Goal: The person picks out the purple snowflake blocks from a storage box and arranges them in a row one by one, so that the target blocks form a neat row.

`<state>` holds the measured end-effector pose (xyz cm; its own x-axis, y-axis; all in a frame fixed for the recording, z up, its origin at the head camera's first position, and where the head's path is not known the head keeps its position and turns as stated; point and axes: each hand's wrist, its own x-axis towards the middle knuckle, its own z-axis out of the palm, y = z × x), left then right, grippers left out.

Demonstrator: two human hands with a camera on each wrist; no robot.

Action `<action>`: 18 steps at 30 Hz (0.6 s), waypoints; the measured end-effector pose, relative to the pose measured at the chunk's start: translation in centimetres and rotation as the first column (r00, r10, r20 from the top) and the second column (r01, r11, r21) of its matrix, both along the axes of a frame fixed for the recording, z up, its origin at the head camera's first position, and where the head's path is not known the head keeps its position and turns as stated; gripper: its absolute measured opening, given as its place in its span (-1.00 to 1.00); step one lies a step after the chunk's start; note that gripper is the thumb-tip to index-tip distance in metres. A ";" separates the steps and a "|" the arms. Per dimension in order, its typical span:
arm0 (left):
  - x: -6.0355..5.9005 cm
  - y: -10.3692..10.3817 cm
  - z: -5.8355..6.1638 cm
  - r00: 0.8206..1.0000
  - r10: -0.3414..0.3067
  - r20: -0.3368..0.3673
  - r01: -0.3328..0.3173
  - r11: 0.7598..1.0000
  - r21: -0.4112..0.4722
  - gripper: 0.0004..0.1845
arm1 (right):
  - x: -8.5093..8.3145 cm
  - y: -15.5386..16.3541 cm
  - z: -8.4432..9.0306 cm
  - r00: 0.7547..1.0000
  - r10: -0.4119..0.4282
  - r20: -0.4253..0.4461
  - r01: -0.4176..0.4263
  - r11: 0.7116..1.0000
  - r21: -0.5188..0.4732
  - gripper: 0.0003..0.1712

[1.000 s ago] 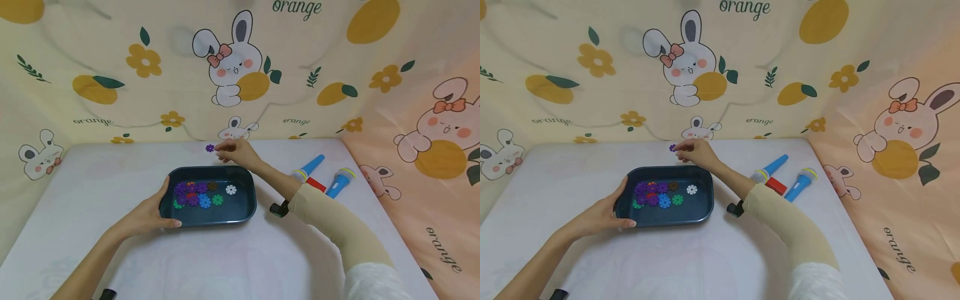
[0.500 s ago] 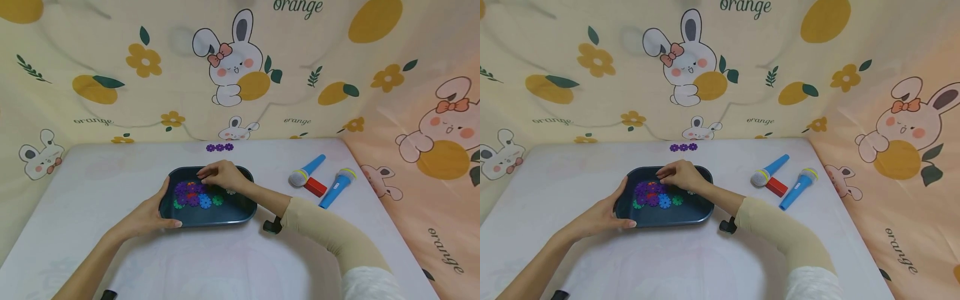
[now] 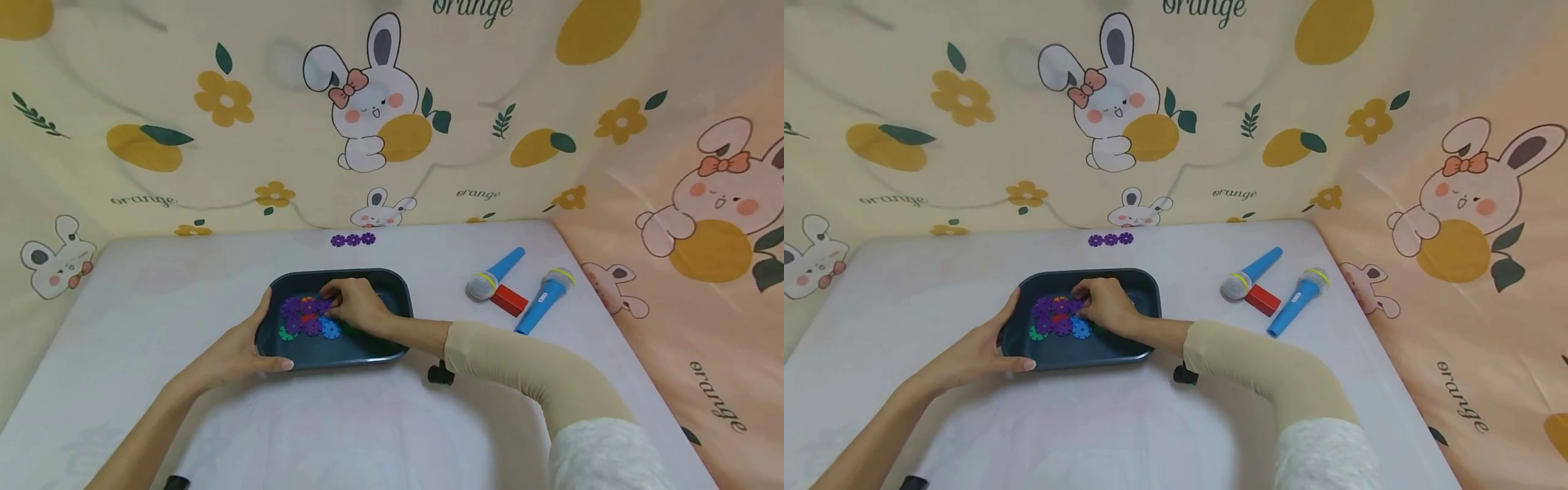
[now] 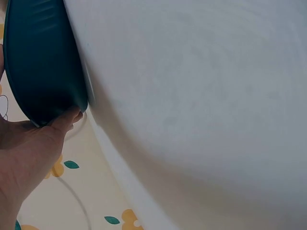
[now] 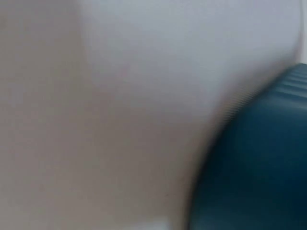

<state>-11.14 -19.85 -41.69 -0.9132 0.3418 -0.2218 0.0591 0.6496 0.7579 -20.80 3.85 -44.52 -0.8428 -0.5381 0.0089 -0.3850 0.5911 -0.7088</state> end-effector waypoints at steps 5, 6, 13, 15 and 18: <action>0.0 -0.1 0.0 1.000 0.006 -0.001 -0.006 1.000 0.004 0.43 | 0.0 -0.2 -0.3 0.997 0.022 -0.069 -0.020 0.999 0.026 -0.71; 0.0 -0.1 0.0 1.000 0.006 -0.002 -0.006 1.000 0.005 0.43 | 0.1 -0.3 -0.4 0.997 0.025 -0.079 -0.023 0.999 0.033 -0.72; 0.0 -0.2 -0.1 1.000 0.010 0.005 -0.010 1.000 -0.001 0.43 | 0.5 -0.3 -0.4 0.990 0.070 -0.122 -0.057 0.993 0.103 -0.81; 0.0 -0.2 -0.3 1.000 0.013 0.004 -0.013 1.000 0.004 0.42 | 0.6 -0.3 -0.4 0.989 0.077 -0.123 -0.064 0.992 0.105 -0.82; 0.1 -0.2 -0.5 1.000 0.010 0.003 -0.010 1.000 0.011 0.42 | 0.6 -0.3 -0.2 0.992 0.084 -0.094 -0.075 0.992 0.101 -0.85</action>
